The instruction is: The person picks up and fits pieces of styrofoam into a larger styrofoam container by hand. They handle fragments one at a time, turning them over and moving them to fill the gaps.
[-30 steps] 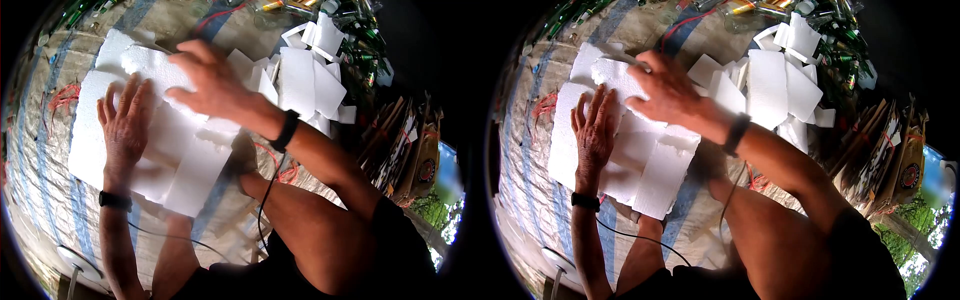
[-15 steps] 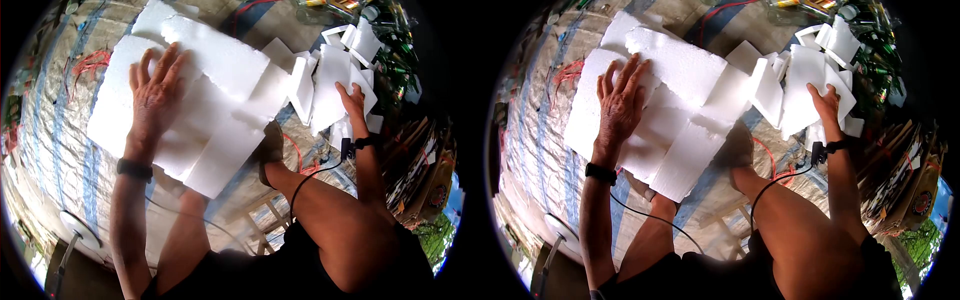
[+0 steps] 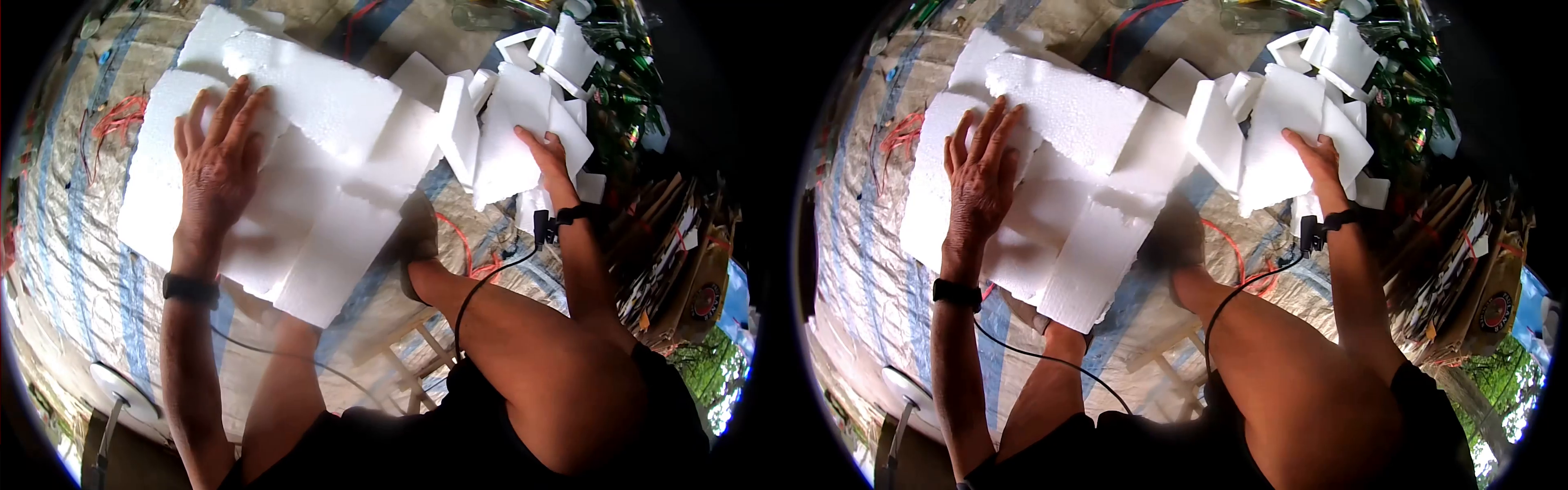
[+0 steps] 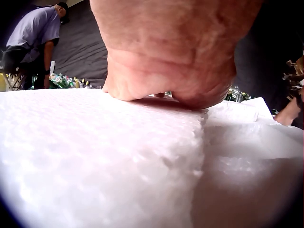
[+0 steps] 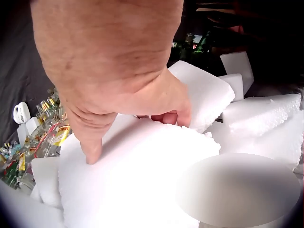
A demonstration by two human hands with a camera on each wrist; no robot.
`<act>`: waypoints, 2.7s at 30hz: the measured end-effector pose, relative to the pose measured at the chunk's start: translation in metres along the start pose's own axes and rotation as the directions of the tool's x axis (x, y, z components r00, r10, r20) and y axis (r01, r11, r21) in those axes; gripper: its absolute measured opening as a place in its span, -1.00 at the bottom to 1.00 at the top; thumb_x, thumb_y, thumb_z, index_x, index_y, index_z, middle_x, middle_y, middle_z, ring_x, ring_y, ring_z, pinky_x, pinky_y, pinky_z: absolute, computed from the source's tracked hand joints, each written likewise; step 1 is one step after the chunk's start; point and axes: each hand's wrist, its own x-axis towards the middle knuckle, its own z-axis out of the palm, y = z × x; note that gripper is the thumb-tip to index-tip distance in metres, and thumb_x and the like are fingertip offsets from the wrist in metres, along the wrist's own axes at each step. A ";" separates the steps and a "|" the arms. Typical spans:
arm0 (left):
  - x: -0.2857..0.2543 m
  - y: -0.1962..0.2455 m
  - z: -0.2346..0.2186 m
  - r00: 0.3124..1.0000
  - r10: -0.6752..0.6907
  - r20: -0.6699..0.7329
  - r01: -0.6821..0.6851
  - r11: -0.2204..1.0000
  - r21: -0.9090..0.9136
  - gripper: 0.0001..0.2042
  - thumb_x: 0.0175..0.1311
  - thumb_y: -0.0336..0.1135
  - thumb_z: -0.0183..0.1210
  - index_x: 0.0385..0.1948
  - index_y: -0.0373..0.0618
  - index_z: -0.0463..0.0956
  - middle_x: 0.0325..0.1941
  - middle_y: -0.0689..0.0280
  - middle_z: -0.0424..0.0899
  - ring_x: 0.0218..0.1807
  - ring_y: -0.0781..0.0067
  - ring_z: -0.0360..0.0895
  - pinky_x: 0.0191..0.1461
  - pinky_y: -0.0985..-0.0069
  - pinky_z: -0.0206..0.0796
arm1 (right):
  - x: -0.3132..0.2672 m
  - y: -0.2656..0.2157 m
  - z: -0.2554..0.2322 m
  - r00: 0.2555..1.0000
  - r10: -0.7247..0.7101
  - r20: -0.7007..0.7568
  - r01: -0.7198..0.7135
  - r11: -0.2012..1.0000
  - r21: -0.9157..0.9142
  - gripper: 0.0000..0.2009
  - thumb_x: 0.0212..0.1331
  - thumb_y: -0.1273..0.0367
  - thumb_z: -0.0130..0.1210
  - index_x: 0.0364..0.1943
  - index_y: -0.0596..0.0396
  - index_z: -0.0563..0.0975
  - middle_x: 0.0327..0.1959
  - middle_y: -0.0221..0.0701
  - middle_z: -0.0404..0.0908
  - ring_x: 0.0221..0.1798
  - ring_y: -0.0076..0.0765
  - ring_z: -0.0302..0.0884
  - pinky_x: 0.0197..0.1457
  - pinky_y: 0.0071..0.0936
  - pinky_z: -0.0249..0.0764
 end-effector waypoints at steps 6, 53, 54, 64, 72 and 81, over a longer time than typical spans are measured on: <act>0.001 -0.001 0.000 0.999 -0.021 0.033 0.022 0.999 -0.033 -0.49 0.48 -0.27 0.07 0.45 0.34 0.37 0.62 0.46 0.29 0.62 -0.05 0.09 0.63 -0.24 -0.23 | 0.007 0.013 -0.015 0.994 0.037 0.105 -0.044 0.996 0.072 -0.19 -0.19 -0.10 0.54 -0.04 0.40 0.62 -0.09 -0.13 0.73 -0.07 -0.23 0.68 0.05 -0.33 0.58; -0.002 -0.020 0.015 0.997 0.064 -0.039 -0.065 0.998 -0.006 -0.49 0.46 -0.27 0.19 0.43 0.42 0.40 0.60 0.51 0.32 0.59 0.04 0.15 0.64 -0.11 -0.05 | -0.104 -0.080 -0.053 0.890 -0.196 0.412 -0.238 0.571 0.785 -0.41 0.30 0.20 0.21 0.36 0.18 0.42 0.30 -0.30 0.57 0.34 -0.17 0.49 0.46 -0.21 0.35; -0.002 -0.021 0.016 0.995 0.079 -0.058 -0.080 0.997 -0.014 -0.49 0.46 -0.28 0.18 0.42 0.42 0.41 0.60 0.51 0.32 0.58 0.04 0.16 0.64 -0.09 -0.04 | -0.114 -0.084 -0.047 0.876 -0.196 0.440 -0.245 0.604 0.758 -0.41 0.30 0.21 0.21 0.37 0.18 0.40 0.31 -0.29 0.56 0.35 -0.17 0.48 0.46 -0.21 0.35; -0.002 -0.004 -0.013 1.000 0.003 0.001 -0.003 0.981 -0.192 -0.48 0.29 -0.35 0.23 0.34 0.13 0.47 0.49 0.24 0.42 0.48 -0.14 0.22 0.51 -0.13 0.06 | -0.203 -0.120 0.009 0.428 -0.324 0.844 -0.380 0.782 0.493 -0.34 0.10 0.42 0.30 0.34 0.25 0.35 0.18 -0.16 0.60 0.15 -0.11 0.65 0.01 -0.11 0.71; -0.002 -0.007 -0.011 0.999 0.035 -0.004 -0.036 0.988 -0.148 -0.47 0.30 -0.34 0.22 0.36 0.13 0.45 0.50 0.25 0.41 0.48 -0.15 0.22 0.52 -0.13 0.06 | -0.230 -0.104 0.042 0.190 -0.121 0.974 -0.539 0.817 0.207 -0.51 0.21 0.51 0.29 0.25 0.19 0.48 0.14 -0.23 0.63 0.09 -0.22 0.67 0.03 -0.24 0.71; -0.003 -0.010 -0.007 0.999 0.041 -0.013 -0.043 0.987 -0.155 -0.48 0.32 -0.31 0.20 0.35 0.13 0.45 0.48 0.24 0.42 0.46 -0.16 0.23 0.51 -0.15 0.06 | -0.246 -0.104 0.061 0.169 -0.121 0.978 -0.543 0.817 0.195 -0.53 0.20 0.51 0.33 0.22 0.18 0.50 0.05 -0.27 0.68 0.00 -0.30 0.70 0.00 -0.28 0.72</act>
